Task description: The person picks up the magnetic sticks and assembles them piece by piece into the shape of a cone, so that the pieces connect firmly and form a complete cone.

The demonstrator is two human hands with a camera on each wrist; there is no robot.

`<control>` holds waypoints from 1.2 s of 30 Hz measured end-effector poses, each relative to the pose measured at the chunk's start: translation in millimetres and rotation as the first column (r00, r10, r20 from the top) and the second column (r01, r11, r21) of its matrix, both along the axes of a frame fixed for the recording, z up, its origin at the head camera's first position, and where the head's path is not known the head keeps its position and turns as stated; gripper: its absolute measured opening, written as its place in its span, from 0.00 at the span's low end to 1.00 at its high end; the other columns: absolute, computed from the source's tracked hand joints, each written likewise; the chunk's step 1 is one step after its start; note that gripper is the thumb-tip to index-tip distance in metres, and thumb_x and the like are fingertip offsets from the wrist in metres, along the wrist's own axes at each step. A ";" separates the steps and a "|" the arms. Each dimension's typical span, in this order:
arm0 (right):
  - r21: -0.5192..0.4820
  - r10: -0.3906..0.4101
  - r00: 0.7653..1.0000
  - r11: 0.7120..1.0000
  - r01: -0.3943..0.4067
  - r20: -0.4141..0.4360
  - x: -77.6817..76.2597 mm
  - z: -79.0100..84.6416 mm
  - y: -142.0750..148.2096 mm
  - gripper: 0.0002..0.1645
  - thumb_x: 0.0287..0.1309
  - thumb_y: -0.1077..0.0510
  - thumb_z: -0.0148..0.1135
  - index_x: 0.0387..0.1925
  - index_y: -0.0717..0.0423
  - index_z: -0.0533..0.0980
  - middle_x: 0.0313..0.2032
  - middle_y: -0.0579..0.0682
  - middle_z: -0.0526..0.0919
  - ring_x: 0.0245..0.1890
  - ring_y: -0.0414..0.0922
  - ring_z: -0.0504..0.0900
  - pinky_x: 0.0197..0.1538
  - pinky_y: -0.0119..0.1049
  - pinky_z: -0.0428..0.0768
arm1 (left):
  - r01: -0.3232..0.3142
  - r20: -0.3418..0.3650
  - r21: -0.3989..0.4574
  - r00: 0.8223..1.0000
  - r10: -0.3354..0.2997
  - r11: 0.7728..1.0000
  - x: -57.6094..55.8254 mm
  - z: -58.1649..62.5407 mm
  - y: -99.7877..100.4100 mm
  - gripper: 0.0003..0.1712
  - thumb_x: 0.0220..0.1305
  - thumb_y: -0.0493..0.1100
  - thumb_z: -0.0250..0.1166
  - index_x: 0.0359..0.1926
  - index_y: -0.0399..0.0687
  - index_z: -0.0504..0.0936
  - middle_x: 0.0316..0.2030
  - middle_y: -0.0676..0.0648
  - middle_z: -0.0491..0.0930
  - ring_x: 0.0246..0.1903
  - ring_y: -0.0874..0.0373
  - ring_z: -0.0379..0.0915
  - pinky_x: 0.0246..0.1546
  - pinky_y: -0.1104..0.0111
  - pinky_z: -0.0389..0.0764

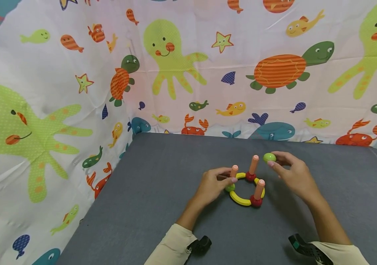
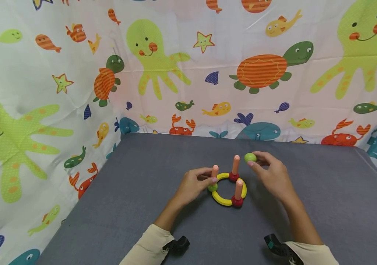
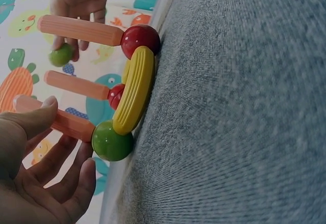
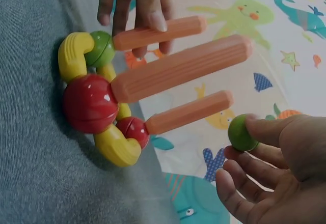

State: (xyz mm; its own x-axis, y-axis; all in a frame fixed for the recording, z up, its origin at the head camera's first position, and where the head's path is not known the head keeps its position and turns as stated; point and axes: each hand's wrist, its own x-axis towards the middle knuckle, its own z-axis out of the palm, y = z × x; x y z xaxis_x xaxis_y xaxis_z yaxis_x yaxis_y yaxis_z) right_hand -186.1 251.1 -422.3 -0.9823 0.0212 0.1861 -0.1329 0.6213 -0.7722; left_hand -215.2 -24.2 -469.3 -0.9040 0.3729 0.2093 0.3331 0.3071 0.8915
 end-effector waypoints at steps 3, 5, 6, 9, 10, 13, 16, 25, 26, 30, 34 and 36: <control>-0.022 -0.001 1.000 1.000 0.001 -0.031 1.9 2.9 -2.7 0.34 0.77 0.41 0.60 0.72 0.58 0.72 0.56 0.63 0.82 0.59 0.61 0.78 0.39 0.28 0.84 | 0.002 0.003 0.004 1.000 -0.002 1.000 -0.1 0.1 0.2 0.21 0.69 0.50 0.74 0.61 0.52 0.88 0.50 0.52 0.89 0.46 0.65 0.85 0.52 0.71 0.83; -0.038 -0.003 0.999 0.999 0.001 -0.048 2.8 3.7 -4.9 0.34 0.77 0.41 0.60 0.73 0.56 0.72 0.57 0.63 0.82 0.59 0.60 0.78 0.39 0.28 0.85 | 0.003 0.002 0.001 1.000 -0.003 1.000 0.0 -0.1 0.5 0.21 0.69 0.51 0.74 0.61 0.53 0.88 0.50 0.53 0.89 0.47 0.65 0.85 0.52 0.71 0.83; -0.046 -0.004 0.998 0.999 0.002 -0.055 3.1 3.9 -6.3 0.34 0.77 0.41 0.61 0.73 0.56 0.72 0.57 0.63 0.82 0.59 0.60 0.78 0.40 0.28 0.85 | 0.006 0.000 -0.002 1.000 -0.006 1.000 0.0 -0.2 0.6 0.21 0.69 0.51 0.73 0.61 0.53 0.88 0.50 0.52 0.89 0.47 0.65 0.85 0.52 0.71 0.83; -0.064 -0.015 0.997 0.998 0.011 -0.071 3.1 4.8 -11.5 0.34 0.77 0.41 0.61 0.74 0.55 0.72 0.59 0.63 0.81 0.60 0.61 0.79 0.40 0.26 0.84 | 0.009 -0.008 -0.018 1.000 -0.010 1.000 0.4 0.3 0.5 0.21 0.70 0.51 0.73 0.61 0.52 0.88 0.50 0.52 0.89 0.47 0.64 0.85 0.52 0.71 0.83; -0.071 -0.018 0.997 0.997 0.013 -0.076 2.9 4.9 -13.2 0.34 0.76 0.41 0.61 0.74 0.55 0.72 0.59 0.63 0.81 0.59 0.61 0.79 0.40 0.26 0.84 | 0.012 -0.010 -0.024 1.000 -0.012 1.000 0.7 0.5 0.5 0.21 0.70 0.51 0.73 0.61 0.52 0.87 0.50 0.52 0.89 0.47 0.65 0.85 0.52 0.71 0.83; -0.078 -0.025 0.995 0.997 0.018 -0.093 1.9 4.3 -18.3 0.34 0.76 0.41 0.62 0.73 0.53 0.72 0.59 0.61 0.82 0.57 0.57 0.81 0.40 0.25 0.83 | 0.015 -0.017 -0.036 1.000 -0.016 0.999 1.1 1.4 0.5 0.21 0.70 0.50 0.73 0.61 0.52 0.87 0.50 0.52 0.89 0.47 0.64 0.85 0.52 0.71 0.83; -0.071 -0.022 0.993 0.997 0.014 -0.115 0.1 2.5 -23.1 0.32 0.76 0.42 0.62 0.73 0.51 0.73 0.58 0.59 0.84 0.55 0.46 0.80 0.41 0.24 0.83 | 0.020 -0.023 -0.037 1.000 -0.021 0.999 0.9 2.0 0.8 0.22 0.70 0.49 0.73 0.62 0.52 0.87 0.51 0.52 0.89 0.48 0.64 0.85 0.51 0.72 0.83; -0.050 -0.026 0.992 0.999 0.019 -0.123 -3.4 -3.1 -32.5 0.32 0.76 0.41 0.62 0.73 0.51 0.74 0.59 0.60 0.85 0.56 0.55 0.82 0.41 0.19 0.79 | 0.016 -0.028 -0.055 0.999 -0.017 0.998 0.1 0.1 1.7 0.23 0.70 0.49 0.72 0.63 0.50 0.86 0.51 0.52 0.89 0.49 0.64 0.84 0.51 0.72 0.83; -0.052 -0.023 0.993 0.998 0.017 -0.120 -3.5 -3.4 -32.7 0.32 0.76 0.41 0.62 0.73 0.52 0.74 0.59 0.61 0.84 0.56 0.57 0.82 0.41 0.20 0.80 | 0.015 -0.028 -0.057 0.999 -0.017 0.998 0.0 -0.3 1.8 0.23 0.70 0.50 0.72 0.63 0.51 0.86 0.51 0.52 0.89 0.50 0.64 0.84 0.51 0.72 0.83; -0.049 -0.011 0.993 0.999 0.005 -0.120 -3.7 -4.2 -32.9 0.32 0.76 0.41 0.62 0.72 0.51 0.75 0.58 0.60 0.85 0.56 0.55 0.82 0.41 0.22 0.81 | 0.019 -0.023 -0.060 1.000 -0.020 0.998 -0.3 -1.1 2.0 0.24 0.70 0.51 0.72 0.64 0.51 0.86 0.52 0.53 0.89 0.50 0.64 0.84 0.52 0.71 0.83; -0.037 0.011 0.992 0.999 -0.016 -0.126 -3.7 -4.3 -32.9 0.31 0.75 0.42 0.63 0.72 0.49 0.76 0.56 0.56 0.86 0.56 0.52 0.82 0.43 0.25 0.82 | 0.022 -0.018 -0.054 1.000 -0.023 0.998 -0.7 -1.0 2.2 0.24 0.70 0.50 0.72 0.64 0.51 0.86 0.52 0.53 0.89 0.49 0.64 0.84 0.53 0.71 0.83; -0.032 0.027 0.991 0.999 -0.031 -0.128 -3.3 -3.8 -33.2 0.30 0.75 0.42 0.63 0.71 0.49 0.76 0.56 0.55 0.86 0.57 0.52 0.82 0.49 0.30 0.82 | 0.023 -0.017 -0.048 1.000 -0.024 0.999 -0.9 -0.8 2.2 0.23 0.70 0.49 0.72 0.63 0.50 0.86 0.51 0.52 0.89 0.49 0.64 0.84 0.52 0.71 0.83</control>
State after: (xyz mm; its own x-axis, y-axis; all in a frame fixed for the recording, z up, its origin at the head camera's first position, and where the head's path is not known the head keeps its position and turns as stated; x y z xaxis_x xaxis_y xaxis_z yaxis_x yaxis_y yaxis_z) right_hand -189.3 217.9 -426.1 -0.9508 0.0012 0.3099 -0.2496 0.5895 -0.7682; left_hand -216.1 -22.0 -470.1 -0.8912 0.4040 0.2064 0.3563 0.3415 0.8697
